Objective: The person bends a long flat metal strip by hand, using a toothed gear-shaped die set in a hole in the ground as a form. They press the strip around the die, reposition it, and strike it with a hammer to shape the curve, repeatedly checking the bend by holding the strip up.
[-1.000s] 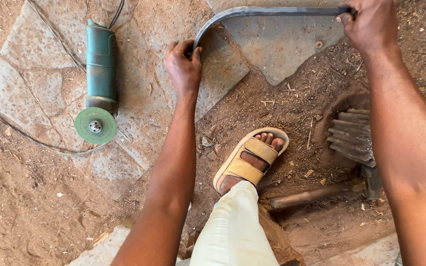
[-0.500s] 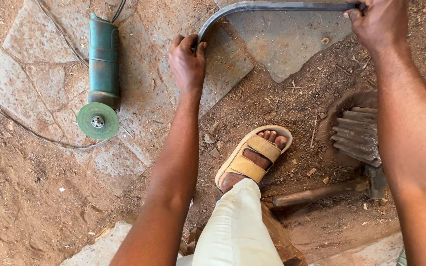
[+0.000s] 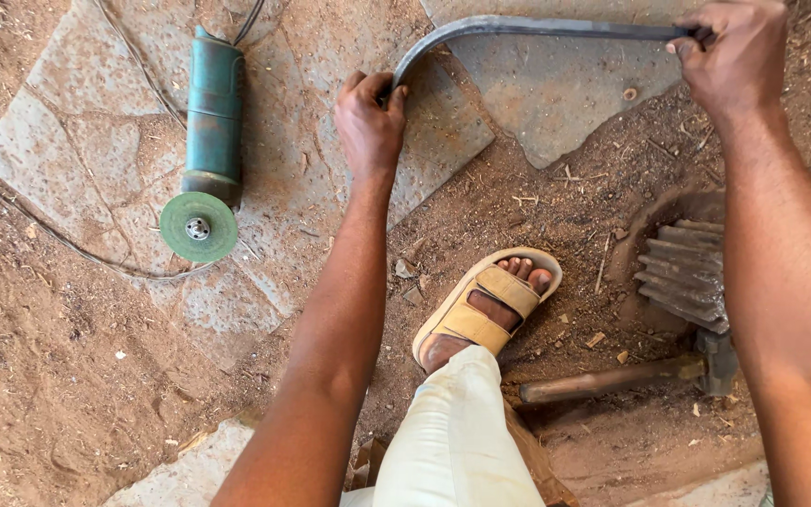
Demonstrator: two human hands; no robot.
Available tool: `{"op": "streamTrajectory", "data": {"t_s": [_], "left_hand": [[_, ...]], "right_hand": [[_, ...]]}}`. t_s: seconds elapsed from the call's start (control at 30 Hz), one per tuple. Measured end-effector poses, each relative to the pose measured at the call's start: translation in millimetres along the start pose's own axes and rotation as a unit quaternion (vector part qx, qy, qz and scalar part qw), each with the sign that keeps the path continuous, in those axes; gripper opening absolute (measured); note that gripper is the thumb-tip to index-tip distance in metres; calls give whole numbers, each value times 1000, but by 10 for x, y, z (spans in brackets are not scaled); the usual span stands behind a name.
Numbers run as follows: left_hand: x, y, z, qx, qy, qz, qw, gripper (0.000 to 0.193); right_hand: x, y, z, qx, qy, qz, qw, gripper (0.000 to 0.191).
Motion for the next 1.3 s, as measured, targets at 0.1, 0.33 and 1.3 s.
{"op": "streamTrajectory", "data": {"t_s": [0.1,0.33,1.3], "left_hand": [[65,-69,-23,4,17,-7,1000,12],[352,73,22,6,13,-10,1000,11],[-2427,116,-45,34,-238,-220,945,44]], "right_hand": [[50,21,16,-28,56,-54,997,14],[241,-154,-32,5,11,-38,999,8],[1525,1605,-444,-140,-334,136,922,18]]}}
Point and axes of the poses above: each hand's wrist, its own z-axis towards the middle knuckle, its own y-axis out of the back of the hand, x = y × z, the point moved 2 cm from there along z, towards the middle knuckle, and after that the axes turned 6 degrees about -x, right-handed, at the moved point
